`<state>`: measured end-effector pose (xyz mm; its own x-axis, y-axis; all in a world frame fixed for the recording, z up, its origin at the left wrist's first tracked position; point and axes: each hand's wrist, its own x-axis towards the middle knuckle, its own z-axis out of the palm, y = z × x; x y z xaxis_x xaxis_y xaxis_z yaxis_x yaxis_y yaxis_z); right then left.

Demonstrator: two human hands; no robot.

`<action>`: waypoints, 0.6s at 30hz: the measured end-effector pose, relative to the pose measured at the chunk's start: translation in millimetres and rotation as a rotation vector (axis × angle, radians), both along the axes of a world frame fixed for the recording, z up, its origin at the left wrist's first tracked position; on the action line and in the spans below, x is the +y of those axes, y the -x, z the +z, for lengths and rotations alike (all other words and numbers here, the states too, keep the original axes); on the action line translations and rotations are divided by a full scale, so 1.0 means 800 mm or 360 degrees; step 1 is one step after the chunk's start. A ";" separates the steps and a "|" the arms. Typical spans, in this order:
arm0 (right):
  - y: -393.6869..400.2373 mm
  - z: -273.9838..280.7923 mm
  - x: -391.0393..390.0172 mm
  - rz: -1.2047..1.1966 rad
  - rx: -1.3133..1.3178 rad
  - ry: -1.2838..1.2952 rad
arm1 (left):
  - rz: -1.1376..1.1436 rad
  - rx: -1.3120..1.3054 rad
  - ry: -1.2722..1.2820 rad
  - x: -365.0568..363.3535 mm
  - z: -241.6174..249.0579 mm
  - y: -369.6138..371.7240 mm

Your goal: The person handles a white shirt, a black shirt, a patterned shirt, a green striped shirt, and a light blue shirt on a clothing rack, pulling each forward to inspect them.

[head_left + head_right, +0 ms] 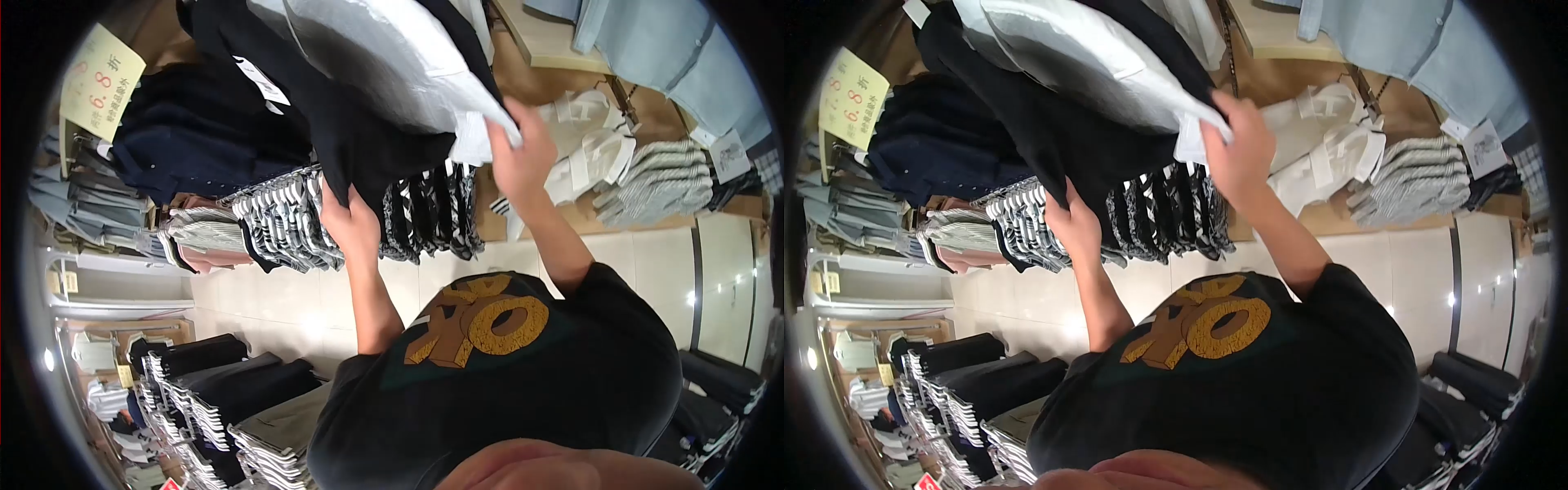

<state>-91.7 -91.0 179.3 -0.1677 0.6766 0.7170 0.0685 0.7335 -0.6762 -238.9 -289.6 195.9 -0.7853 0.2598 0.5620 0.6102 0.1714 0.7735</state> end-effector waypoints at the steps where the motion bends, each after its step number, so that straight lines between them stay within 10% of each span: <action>1: -0.001 -0.010 -0.008 0.0081 0.0083 -0.0125 | -0.0067 -0.0037 -0.0028 0.001 -0.006 -0.010; 10: 0.002 -0.030 -0.053 0.0946 -0.0069 -0.0745 | -0.0235 0.0403 0.0046 0.053 0.030 -0.092; 18: -0.004 0.019 -0.006 0.0817 0.0130 -0.0176 | -0.0366 -0.0079 -0.0225 0.050 0.003 -0.082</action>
<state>-88.2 -95.4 194.4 -0.3982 0.4418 0.8039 -0.3678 0.7260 -0.5811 -173.6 -249.7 198.3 -0.7422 0.3563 0.5676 0.5812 -0.0793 0.8099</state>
